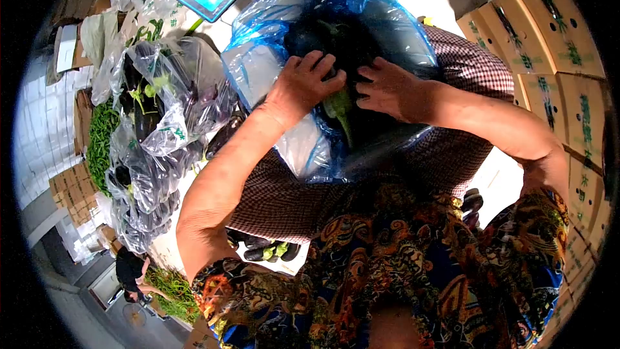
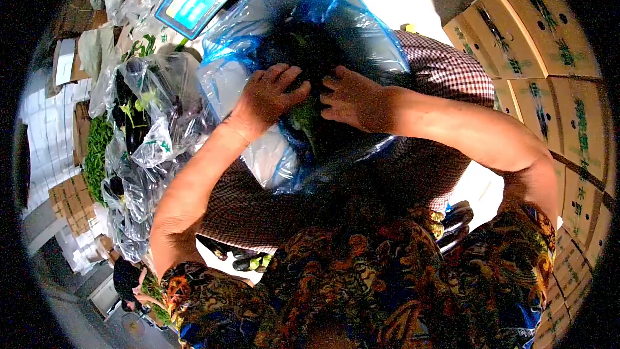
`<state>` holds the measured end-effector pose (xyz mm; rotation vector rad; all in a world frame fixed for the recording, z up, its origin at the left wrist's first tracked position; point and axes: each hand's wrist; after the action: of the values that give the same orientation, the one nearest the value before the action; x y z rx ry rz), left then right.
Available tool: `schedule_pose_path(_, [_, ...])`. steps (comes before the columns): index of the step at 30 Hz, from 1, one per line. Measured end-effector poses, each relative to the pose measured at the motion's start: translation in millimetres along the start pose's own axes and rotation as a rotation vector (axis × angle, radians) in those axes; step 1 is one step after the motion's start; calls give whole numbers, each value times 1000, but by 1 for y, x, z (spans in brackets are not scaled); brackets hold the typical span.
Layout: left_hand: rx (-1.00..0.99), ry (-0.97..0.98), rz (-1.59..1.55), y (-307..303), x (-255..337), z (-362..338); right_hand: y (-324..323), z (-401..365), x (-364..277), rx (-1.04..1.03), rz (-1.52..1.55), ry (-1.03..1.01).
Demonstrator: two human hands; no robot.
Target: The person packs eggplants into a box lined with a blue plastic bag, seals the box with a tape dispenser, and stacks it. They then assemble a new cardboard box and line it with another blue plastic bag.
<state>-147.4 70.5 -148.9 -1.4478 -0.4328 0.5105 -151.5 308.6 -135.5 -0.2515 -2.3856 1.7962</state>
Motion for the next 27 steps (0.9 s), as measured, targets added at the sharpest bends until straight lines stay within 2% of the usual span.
schedule_pose_path(2, [-4, -100, -86, 2, 12, -2, 2, -9, -1, 70, 26, 85])
schedule_pose_path(4, [-51, -182, -176, -1, 28, -4, 9, -17, 7, 160, 19, 69])
schedule_pose_path(7, [-136, -81, -331, -15, 37, -4, 18, -14, 9, 238, 47, 63])
schedule_pose_path(8, [-53, -42, -257, -12, 35, -1, 20, -11, 7, 255, 66, 58])
schedule_pose_path(11, [-49, -45, -120, -15, 32, 8, 24, -2, 4, 344, 80, 28])
schedule_pose_path(14, [64, -40, -70, -3, 49, 7, 19, -4, 4, 163, 99, 27])
schedule_pose_path(16, [103, -58, -166, 7, 46, 4, 22, -4, 7, 171, 185, 46])
schedule_pose_path(19, [268, -380, -455, -25, 49, 3, 20, -13, 10, 207, 224, 54])
schedule_pose_path(21, [140, -777, -713, -36, 62, -8, 22, -19, 11, 243, 211, 66])
schedule_pose_path(23, [-82, -988, -1038, -36, 75, -18, 24, -17, 9, 289, 191, 73])
schedule_pose_path(25, [-148, -961, -966, -35, 85, -14, 22, -12, 9, 248, 218, 67])
schedule_pose_path(27, [-91, -911, -986, -17, 91, -15, 18, -10, 8, 209, 231, 62])
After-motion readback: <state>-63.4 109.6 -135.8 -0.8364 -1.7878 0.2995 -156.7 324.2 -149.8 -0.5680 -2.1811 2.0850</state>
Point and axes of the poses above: each hand's wrist, its own z-axis towards the middle knuckle, its own y-axis out of the palm, x = y × z, and after that the axes turned 2 degrees about -z, right-handed
